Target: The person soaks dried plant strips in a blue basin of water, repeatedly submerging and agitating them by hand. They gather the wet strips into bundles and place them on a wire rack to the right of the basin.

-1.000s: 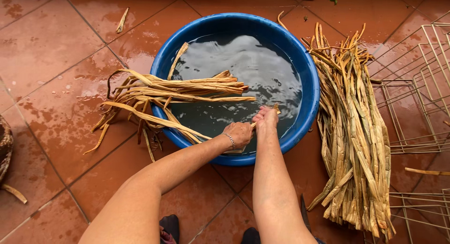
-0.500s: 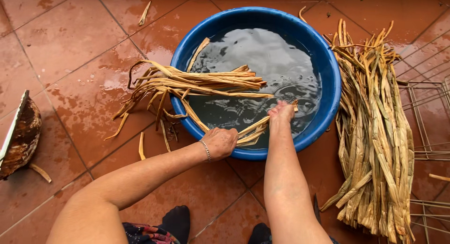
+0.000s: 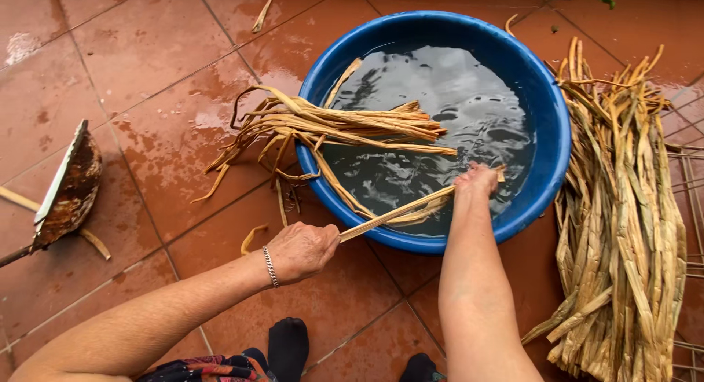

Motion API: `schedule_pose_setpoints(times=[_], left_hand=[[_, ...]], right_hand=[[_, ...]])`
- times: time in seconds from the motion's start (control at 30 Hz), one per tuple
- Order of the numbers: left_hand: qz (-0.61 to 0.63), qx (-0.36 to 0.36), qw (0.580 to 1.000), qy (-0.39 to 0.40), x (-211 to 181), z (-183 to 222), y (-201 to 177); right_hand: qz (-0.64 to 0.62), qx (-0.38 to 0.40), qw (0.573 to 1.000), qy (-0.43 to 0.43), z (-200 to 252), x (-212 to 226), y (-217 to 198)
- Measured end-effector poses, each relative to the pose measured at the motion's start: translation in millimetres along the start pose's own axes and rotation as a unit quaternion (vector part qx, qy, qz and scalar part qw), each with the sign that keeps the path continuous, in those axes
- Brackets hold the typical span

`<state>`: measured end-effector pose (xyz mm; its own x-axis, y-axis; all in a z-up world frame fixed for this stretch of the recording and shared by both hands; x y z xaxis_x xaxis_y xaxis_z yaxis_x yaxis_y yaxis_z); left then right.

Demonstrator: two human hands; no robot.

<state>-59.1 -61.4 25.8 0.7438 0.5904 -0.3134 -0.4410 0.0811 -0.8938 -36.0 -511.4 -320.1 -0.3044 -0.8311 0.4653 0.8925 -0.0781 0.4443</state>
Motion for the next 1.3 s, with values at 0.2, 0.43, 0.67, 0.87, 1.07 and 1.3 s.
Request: schedule_pose_setpoints(times=[0.2,0.43,0.67,0.87,1.07,1.3], left_hand=[[-0.03,-0.013,0.999,-0.035,33,31,-13],[-0.091,0.064,0.98,-0.164,123,33,-27],[-0.275,-0.067,0.955,-0.093,136,-4,-25],[-0.143,-0.124,0.982,-0.019,95,-81,-26],[-0.089,-0.251,0.959,0.096,14,-189,2],[-0.101,-0.28,0.95,0.095,-31,-266,32]], right_hand=[[0.002,-0.007,1.0,-0.019,2,9,5],[0.004,0.054,0.998,-0.028,35,-8,22],[0.11,0.137,0.979,0.099,60,-43,31],[0.143,0.151,0.974,0.089,93,-32,51],[0.343,0.219,0.912,0.045,150,-8,54],[0.272,0.084,0.946,-0.153,150,15,44]])
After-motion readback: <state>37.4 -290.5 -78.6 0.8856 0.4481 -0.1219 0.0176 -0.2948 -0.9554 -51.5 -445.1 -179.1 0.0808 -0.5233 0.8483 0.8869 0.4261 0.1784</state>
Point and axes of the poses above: each hand's wrist, its own z-axis away from the middle knuckle, its own y-axis out of the palm, x = y × z, the point moved 4 cm from there along -z, towards the middle knuckle, and after that the axes turned 7 degrees about -z, right-handed, at the moved point
